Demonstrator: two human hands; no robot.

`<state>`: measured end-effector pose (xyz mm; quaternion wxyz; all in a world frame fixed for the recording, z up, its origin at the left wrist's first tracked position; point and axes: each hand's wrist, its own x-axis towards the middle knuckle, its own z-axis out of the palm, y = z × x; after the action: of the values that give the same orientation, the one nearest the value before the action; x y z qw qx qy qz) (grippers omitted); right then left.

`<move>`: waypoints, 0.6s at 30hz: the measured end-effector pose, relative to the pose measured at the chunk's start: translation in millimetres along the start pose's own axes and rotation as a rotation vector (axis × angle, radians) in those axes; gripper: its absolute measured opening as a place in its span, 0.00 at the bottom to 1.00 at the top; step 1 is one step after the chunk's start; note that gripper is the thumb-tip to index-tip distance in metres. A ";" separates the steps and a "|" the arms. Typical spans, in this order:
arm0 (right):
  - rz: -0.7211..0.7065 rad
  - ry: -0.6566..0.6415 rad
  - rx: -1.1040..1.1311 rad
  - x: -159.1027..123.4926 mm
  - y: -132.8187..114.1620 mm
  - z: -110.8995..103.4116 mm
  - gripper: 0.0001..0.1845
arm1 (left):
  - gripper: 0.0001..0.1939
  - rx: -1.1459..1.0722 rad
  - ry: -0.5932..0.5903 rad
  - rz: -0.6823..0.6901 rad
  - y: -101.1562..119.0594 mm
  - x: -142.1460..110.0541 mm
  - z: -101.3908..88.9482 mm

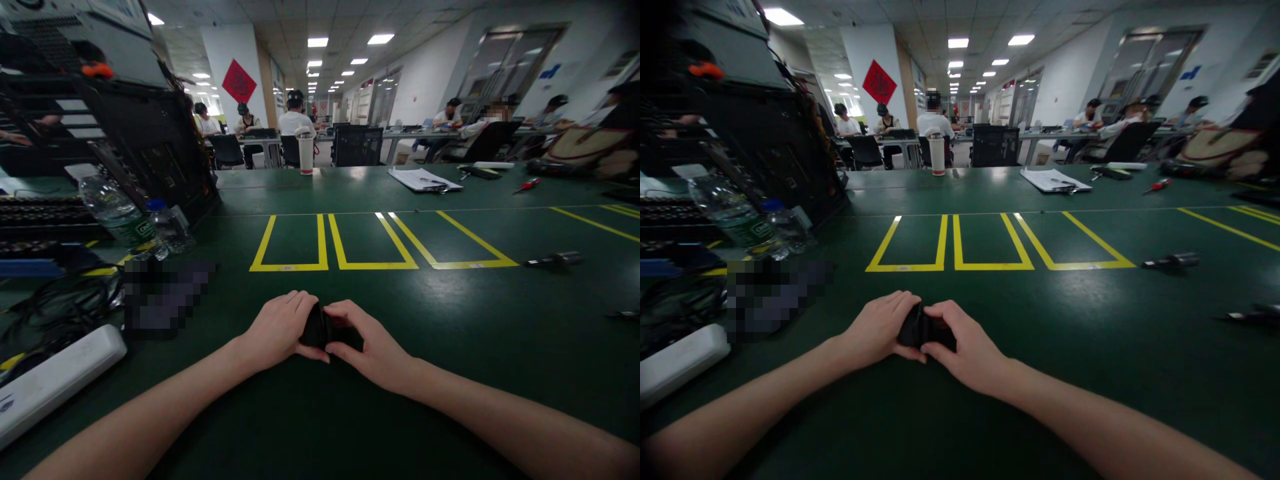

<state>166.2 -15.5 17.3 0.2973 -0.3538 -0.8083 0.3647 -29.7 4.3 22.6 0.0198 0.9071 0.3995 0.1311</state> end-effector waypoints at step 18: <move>-0.052 0.003 -0.040 -1.2 -3.6 -3.8 0.17 | 0.35 -0.001 0.007 0.013 -1.4 -1.4 0.1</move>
<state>168.4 -16.8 22.0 0.3007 -0.3391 -0.8239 0.3404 -31.6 4.3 22.0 0.0183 0.9091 0.3938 0.1347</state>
